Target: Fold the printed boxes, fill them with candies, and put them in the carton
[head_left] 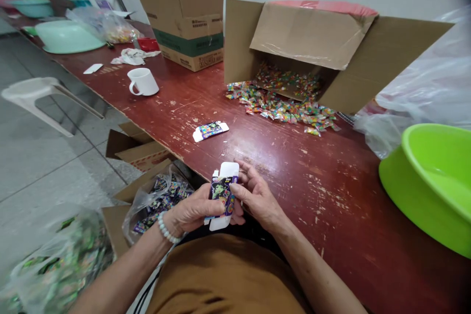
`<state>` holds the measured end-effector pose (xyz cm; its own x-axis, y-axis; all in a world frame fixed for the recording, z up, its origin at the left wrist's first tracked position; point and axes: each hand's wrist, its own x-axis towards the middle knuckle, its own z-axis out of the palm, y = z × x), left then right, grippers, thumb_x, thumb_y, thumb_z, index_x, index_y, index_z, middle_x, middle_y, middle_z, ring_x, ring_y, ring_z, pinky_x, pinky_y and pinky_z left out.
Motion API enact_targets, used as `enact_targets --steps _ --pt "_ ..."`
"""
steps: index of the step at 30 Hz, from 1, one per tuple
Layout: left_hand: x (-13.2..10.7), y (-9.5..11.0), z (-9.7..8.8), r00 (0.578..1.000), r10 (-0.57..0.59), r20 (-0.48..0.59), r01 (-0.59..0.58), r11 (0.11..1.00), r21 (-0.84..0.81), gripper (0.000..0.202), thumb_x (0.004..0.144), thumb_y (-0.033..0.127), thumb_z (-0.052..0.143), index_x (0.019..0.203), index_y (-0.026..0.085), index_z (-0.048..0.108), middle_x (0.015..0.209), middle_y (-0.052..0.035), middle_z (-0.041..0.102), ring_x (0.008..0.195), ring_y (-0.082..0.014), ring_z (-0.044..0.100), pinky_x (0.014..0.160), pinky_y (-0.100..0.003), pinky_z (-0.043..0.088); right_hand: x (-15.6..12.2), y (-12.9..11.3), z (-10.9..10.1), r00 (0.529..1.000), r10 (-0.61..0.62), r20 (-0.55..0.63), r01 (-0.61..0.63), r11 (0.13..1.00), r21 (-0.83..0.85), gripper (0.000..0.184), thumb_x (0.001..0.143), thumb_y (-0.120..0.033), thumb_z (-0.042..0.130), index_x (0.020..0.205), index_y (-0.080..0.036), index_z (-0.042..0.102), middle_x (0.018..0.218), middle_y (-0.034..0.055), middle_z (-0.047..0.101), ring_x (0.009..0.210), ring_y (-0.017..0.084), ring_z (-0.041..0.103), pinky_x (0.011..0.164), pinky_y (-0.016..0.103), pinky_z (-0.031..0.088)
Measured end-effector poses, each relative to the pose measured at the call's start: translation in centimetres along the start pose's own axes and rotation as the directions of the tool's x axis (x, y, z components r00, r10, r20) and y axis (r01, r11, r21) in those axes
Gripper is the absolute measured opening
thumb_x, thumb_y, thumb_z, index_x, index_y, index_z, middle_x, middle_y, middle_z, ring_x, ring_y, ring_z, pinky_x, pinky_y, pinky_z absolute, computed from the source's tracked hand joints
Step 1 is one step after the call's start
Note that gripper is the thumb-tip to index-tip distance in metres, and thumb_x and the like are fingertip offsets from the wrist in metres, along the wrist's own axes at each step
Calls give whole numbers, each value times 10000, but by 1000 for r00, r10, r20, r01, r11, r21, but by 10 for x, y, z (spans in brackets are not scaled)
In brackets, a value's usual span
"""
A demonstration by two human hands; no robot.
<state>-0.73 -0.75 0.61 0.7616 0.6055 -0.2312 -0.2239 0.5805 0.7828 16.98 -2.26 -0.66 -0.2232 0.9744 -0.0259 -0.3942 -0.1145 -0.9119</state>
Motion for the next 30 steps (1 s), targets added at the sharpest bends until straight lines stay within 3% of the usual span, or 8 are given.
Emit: enact_targets --steps 6,15,18,22,25,28,30 --pt "-2 4 2 999 -7 -40 6 999 -32 507 639 443 899 1026 142 770 908 -108 783 831 -248 756 779 -318 596 -3 -3 1 999 -22 -27 21 999 -26 527 837 -385 764 1297 -255 544 1250 90 674 1149 224 636 942 359 525" --pt "-3 8 7 999 12 49 -10 999 -42 577 610 480 908 1036 119 765 954 -132 779 873 -260 752 826 -346 596 -6 -7 1 999 -35 -19 36 998 45 495 834 -386 769 1275 -276 574 1180 67 683 975 190 680 809 315 570" --pt "-7 12 17 999 12 41 -9 997 -76 533 619 466 908 1021 148 764 902 -116 787 811 -254 763 753 -332 604 -10 -11 3 999 -35 10 34 996 82 522 822 -409 776 1286 -289 568 1215 71 661 971 196 675 785 323 576" --pt "-9 15 25 998 44 -38 -45 998 -42 452 646 467 891 939 150 757 794 -86 774 674 -235 752 617 -291 586 -13 -20 8 997 -58 56 53 994 91 532 829 -412 764 1304 -302 553 1213 68 656 843 173 670 704 313 565" --pt "-6 10 25 988 84 -132 -77 995 60 398 689 463 864 839 113 750 701 -82 745 609 -196 714 589 -258 551 -13 -22 12 994 -98 44 97 995 21 497 846 -396 742 1293 -288 552 1186 66 667 811 160 652 764 336 552" --pt "-1 5 25 972 111 -206 -85 988 132 378 710 434 854 886 118 743 706 -68 734 651 -178 696 651 -260 540 -12 -18 15 989 -142 -31 138 985 -107 503 845 -382 724 1293 -259 532 1175 84 666 929 194 645 850 369 534" --pt "0 4 26 959 106 -264 -75 989 125 394 709 413 855 964 141 729 793 -54 739 702 -167 680 705 -278 540 -13 -16 16 952 -271 -141 224 934 -280 502 851 -337 700 1307 -258 504 1175 91 645 953 207 634 838 379 535"
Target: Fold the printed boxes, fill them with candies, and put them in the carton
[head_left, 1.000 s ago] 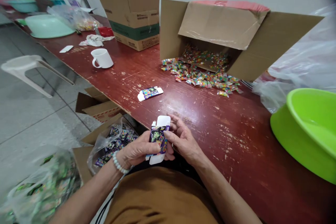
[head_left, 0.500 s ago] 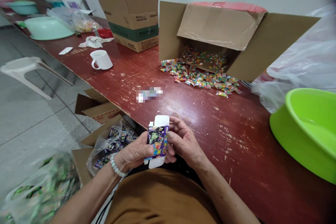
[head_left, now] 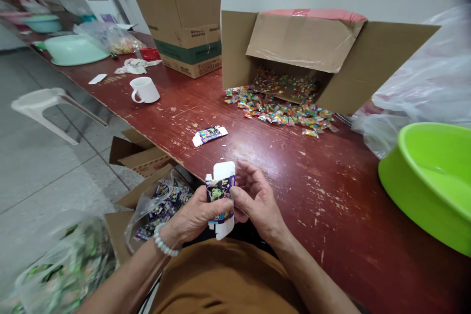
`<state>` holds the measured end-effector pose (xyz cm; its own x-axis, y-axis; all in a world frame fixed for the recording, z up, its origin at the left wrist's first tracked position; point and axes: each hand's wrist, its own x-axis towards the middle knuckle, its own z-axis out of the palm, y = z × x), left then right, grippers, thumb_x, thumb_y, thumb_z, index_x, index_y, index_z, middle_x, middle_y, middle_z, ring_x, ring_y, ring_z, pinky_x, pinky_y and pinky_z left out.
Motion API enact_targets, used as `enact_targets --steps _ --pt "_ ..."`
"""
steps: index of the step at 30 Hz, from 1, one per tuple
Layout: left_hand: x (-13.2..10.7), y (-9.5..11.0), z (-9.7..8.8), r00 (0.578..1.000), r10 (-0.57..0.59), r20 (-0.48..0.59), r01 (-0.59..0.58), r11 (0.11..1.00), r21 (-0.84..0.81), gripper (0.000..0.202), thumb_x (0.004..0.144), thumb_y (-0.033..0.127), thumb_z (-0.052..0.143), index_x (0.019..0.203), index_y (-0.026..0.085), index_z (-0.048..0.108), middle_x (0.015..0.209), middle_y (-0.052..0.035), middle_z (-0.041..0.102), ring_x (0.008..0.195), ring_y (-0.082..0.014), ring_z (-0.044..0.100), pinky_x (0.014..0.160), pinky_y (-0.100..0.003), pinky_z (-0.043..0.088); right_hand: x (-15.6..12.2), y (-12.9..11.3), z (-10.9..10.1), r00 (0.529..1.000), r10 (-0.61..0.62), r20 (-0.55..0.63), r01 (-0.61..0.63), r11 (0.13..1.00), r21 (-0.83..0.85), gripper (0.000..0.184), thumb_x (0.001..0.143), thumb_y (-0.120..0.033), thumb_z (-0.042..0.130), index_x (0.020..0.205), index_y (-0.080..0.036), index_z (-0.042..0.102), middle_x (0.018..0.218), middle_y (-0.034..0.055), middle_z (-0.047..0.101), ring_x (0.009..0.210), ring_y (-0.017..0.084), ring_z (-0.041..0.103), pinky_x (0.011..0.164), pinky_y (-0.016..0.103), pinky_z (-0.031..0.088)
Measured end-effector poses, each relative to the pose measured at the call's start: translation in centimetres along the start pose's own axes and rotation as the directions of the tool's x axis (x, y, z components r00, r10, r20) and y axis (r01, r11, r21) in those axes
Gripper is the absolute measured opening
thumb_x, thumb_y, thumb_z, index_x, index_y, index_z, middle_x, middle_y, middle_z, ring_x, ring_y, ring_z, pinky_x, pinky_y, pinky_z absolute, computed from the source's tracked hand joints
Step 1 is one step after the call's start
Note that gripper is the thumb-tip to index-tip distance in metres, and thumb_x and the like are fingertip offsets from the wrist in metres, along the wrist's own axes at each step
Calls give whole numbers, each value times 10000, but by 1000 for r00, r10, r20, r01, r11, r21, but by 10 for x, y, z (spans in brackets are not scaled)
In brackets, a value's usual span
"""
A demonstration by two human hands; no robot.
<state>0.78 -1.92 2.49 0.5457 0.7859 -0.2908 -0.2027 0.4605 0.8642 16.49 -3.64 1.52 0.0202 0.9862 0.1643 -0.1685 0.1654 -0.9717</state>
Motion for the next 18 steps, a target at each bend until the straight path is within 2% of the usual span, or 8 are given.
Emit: enact_targets --steps 2,4,6,8,10,13,15,18 --pt "-1 2 1 999 -15 -47 16 1000 26 403 714 397 843 1009 157 709 869 -40 727 754 -159 651 743 -288 533 -1 -2 -1 968 -225 -114 188 945 -267 456 846 -263 683 1273 -257 524 1156 90 618 967 217 615 837 390 531" --pt "-3 5 1 996 -22 -81 34 988 150 344 709 333 831 972 155 700 866 -21 699 784 -157 613 751 -278 513 -1 -8 -3 903 -429 -29 351 774 -527 350 836 -202 674 1173 -242 589 1121 91 605 1004 236 593 878 411 513" --pt "-5 8 -2 992 -18 -128 57 950 307 251 696 232 802 907 158 688 830 1 670 782 -151 576 736 -261 489 1 -15 -7 865 -471 171 455 596 -661 218 840 -186 670 1052 -220 634 1077 96 614 1020 257 581 902 429 496" --pt "-5 9 -4 994 -31 -108 71 917 394 181 714 196 753 875 165 677 808 10 658 780 -153 569 745 -265 482 5 -21 -12 858 -404 318 498 503 -706 132 847 -187 665 975 -207 641 1032 98 631 993 263 581 878 422 495" --pt "-4 9 -5 998 -64 0 58 905 422 120 775 230 703 870 164 673 792 2 661 787 -162 586 784 -286 485 8 -24 -16 870 -303 388 492 486 -722 101 841 -186 667 934 -204 631 1004 95 638 946 250 587 821 386 499" --pt "0 8 -6 983 -108 150 25 883 468 121 818 276 676 814 156 661 736 -4 648 757 -162 595 797 -293 479 12 -22 -20 892 -152 426 441 504 -743 61 838 -187 657 873 -208 612 929 72 631 800 201 580 675 311 466" --pt "3 9 -7 977 -124 171 25 871 491 159 817 313 686 793 163 640 713 7 628 707 -150 581 760 -284 476 14 -20 -23 888 -96 449 427 534 -730 67 834 -166 646 810 -207 598 835 43 614 707 168 554 607 277 416" --pt "5 11 -9 968 -164 189 46 859 511 262 804 416 710 832 173 617 732 20 618 664 -140 579 721 -283 474 16 -18 -27 859 -62 508 420 652 -631 154 786 -100 663 714 -200 569 727 3 590 650 132 534 589 243 388"
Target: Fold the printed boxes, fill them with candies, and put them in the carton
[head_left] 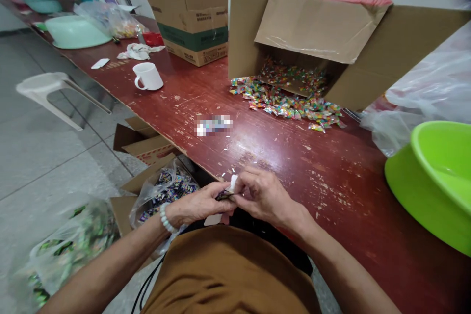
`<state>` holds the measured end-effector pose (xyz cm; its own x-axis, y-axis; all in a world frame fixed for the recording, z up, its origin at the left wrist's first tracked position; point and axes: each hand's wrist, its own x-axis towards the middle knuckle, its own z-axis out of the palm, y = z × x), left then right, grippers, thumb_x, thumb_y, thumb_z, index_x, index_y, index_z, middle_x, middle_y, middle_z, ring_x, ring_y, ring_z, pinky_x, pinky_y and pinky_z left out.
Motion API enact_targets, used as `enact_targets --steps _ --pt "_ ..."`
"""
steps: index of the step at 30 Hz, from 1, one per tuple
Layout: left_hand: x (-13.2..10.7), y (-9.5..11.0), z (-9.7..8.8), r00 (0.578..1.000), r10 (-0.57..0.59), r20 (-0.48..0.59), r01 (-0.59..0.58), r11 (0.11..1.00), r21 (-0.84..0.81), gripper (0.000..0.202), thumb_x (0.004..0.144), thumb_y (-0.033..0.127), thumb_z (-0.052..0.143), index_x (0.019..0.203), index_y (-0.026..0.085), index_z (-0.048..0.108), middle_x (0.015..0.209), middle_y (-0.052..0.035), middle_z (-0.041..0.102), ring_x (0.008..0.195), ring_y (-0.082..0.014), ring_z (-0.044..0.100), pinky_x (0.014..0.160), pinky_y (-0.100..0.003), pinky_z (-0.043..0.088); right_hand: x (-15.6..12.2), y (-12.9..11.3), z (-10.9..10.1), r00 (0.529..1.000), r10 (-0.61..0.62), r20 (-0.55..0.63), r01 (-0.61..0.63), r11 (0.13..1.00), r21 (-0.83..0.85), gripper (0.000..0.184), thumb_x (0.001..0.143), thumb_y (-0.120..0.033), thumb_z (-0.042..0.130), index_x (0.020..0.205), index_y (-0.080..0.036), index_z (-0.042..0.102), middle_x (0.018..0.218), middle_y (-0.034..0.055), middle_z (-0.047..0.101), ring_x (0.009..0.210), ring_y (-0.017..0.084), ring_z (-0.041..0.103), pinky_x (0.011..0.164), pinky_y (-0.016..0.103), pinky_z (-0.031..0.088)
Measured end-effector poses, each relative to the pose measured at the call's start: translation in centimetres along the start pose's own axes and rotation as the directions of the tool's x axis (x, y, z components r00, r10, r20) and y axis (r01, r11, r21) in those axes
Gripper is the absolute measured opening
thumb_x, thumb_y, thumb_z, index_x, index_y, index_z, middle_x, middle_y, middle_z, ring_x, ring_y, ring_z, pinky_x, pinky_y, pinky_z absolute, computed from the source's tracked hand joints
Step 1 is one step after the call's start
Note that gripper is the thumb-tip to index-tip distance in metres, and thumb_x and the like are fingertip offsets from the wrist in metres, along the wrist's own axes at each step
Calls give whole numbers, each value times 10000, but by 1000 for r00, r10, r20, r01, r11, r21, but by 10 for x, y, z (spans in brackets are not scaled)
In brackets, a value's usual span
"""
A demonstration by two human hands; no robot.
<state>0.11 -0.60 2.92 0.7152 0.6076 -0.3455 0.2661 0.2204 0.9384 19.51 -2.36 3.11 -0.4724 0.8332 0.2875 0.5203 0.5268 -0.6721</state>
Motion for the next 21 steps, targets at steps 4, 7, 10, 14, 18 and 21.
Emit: enact_targets --steps 4,7,10,14,18,21 --pt "0 3 -6 994 -69 81 65 997 47 354 800 482 713 909 163 608 722 17 637 678 -150 591 697 -282 452 -3 4 -2 1000 -5 5 5 996 86 130 797 -96 659 735 -194 601 717 -1 613 635 122 541 591 233 391" --pt "2 6 -9 986 -103 129 95 993 71 369 811 483 714 932 157 592 629 25 635 638 -139 549 631 -263 394 -5 5 1 999 29 -40 -27 998 54 36 844 -148 647 844 -184 646 790 32 645 691 146 569 637 259 415" --pt "5 7 -9 979 -112 169 109 994 26 385 792 474 743 934 159 573 581 40 622 612 -133 551 621 -262 379 -6 7 7 991 134 -23 -129 980 148 69 810 -171 700 855 -174 648 767 23 646 663 139 561 618 255 417" --pt "6 6 -7 969 -139 203 158 984 -77 404 763 504 766 868 167 569 611 19 638 607 -144 597 617 -273 408 -7 8 11 958 286 14 -275 906 322 70 812 -179 698 767 -183 644 715 -1 657 621 123 577 584 238 421" --pt "7 4 -8 960 -172 223 203 971 -126 405 727 485 802 844 169 577 640 -3 668 619 -140 602 605 -258 417 -9 7 10 967 251 -38 -229 927 296 131 803 -160 688 699 -185 613 671 -14 620 603 111 540 582 236 405" --pt "9 4 -9 944 -170 284 206 973 -103 400 718 496 806 761 163 588 640 -21 667 616 -140 598 603 -260 439 -11 7 9 973 231 12 -218 901 374 132 837 -193 674 731 -187 595 679 -20 617 607 107 528 576 230 399"
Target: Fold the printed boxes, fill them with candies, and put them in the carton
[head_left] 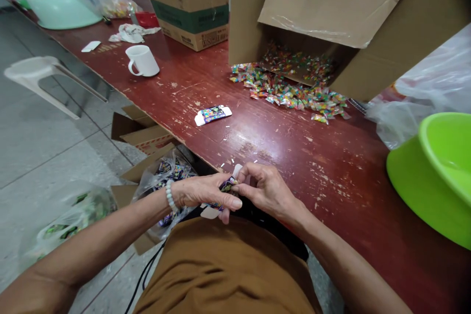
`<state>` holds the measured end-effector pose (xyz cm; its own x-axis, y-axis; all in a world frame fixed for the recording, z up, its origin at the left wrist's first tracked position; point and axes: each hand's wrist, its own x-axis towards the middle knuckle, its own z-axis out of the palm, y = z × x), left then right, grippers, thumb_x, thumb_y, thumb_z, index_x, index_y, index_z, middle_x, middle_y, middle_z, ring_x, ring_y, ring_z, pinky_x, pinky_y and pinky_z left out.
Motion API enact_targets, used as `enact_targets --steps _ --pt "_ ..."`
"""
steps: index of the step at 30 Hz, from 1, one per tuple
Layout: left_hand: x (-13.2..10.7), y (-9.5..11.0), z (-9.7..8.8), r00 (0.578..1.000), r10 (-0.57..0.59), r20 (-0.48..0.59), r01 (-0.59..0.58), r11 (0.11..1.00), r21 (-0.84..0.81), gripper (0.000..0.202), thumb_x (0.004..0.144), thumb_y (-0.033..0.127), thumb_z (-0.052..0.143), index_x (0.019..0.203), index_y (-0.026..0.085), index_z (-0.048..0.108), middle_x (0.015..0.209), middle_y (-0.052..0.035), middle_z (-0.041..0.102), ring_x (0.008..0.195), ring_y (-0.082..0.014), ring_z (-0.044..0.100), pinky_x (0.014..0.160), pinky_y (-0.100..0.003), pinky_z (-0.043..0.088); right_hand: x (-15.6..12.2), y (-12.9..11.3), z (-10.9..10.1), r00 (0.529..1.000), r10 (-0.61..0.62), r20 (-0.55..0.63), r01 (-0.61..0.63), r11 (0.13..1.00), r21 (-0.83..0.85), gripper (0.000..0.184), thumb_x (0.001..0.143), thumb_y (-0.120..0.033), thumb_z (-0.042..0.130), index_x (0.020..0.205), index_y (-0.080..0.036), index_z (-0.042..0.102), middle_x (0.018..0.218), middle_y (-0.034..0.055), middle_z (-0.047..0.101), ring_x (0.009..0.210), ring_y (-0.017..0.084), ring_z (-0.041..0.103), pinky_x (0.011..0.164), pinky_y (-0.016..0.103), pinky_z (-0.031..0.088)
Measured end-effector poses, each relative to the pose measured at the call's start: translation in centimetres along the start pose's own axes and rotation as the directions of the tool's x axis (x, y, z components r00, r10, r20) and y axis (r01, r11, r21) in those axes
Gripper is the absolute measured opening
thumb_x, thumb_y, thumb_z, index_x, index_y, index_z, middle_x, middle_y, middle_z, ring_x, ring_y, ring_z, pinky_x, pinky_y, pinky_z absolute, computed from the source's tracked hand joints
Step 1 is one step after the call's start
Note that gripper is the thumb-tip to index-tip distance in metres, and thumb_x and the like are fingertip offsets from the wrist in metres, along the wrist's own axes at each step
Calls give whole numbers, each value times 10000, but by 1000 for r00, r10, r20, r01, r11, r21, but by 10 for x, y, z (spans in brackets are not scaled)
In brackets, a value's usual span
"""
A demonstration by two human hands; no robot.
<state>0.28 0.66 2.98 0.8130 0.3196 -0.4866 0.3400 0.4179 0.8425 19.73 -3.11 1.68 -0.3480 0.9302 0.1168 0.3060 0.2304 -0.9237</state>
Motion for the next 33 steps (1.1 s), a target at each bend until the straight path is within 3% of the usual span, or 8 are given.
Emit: enact_targets --steps 9,12,16,18,22,28,31,33 --pt "4 -6 1 998 -60 -10 60 998 19 392 635 307 847 830 187 528 687 59 610 556 -106 591 558 -232 471 -4 -1 -6 953 -27 301 28 1000 1 153 926 -280 572 848 -219 455 666 -58 500 577 98 417 534 221 325" --pt "7 -6 8 988 -8 -153 31 988 148 262 679 215 748 838 177 544 625 48 609 525 -107 553 509 -217 420 2 1 -4 968 -26 248 24 1000 12 182 904 -290 603 847 -225 443 697 -49 542 597 105 446 549 230 334" --pt "11 -6 16 910 167 -381 -85 971 222 247 643 164 716 860 163 599 771 25 616 611 -113 547 537 -225 468 8 4 2 993 -19 118 13 999 49 178 849 -204 625 861 -233 450 752 -46 602 623 108 510 576 230 373" --pt "10 -6 16 921 145 -362 -79 979 189 236 636 177 742 834 159 616 753 24 617 617 -112 543 555 -225 473 6 5 2 990 -15 141 10 999 33 192 828 -165 623 901 -237 461 765 -43 634 629 116 541 582 233 391" --pt "5 -4 5 988 29 -154 -25 999 24 289 645 291 819 822 141 646 702 12 636 590 -100 564 586 -220 467 0 4 -3 968 -71 240 55 996 73 285 819 -126 614 1023 -245 454 891 7 716 752 169 654 666 282 477" --pt "12 0 -17 999 -23 -47 21 999 -32 464 626 415 874 938 147 661 689 -3 663 542 -120 614 525 -220 455 0 4 -11 955 -101 280 94 995 41 519 805 -115 632 1267 -225 422 1011 71 728 867 223 682 762 365 520" --pt "16 -1 -19 996 11 -86 -12 1000 -15 434 624 441 868 856 141 658 630 4 646 465 -105 570 481 -222 445 1 7 -12 960 -98 262 64 988 137 521 792 -119 638 1271 -229 468 1066 76 713 866 212 675 729 333 520" --pt "18 -2 -15 973 71 -221 -72 997 3 412 628 425 866 833 138 653 589 14 624 444 -101 551 464 -217 435 1 10 -10 987 -60 150 22 970 242 470 794 -138 641 1236 -234 510 1131 78 692 825 184 667 686 300 512"
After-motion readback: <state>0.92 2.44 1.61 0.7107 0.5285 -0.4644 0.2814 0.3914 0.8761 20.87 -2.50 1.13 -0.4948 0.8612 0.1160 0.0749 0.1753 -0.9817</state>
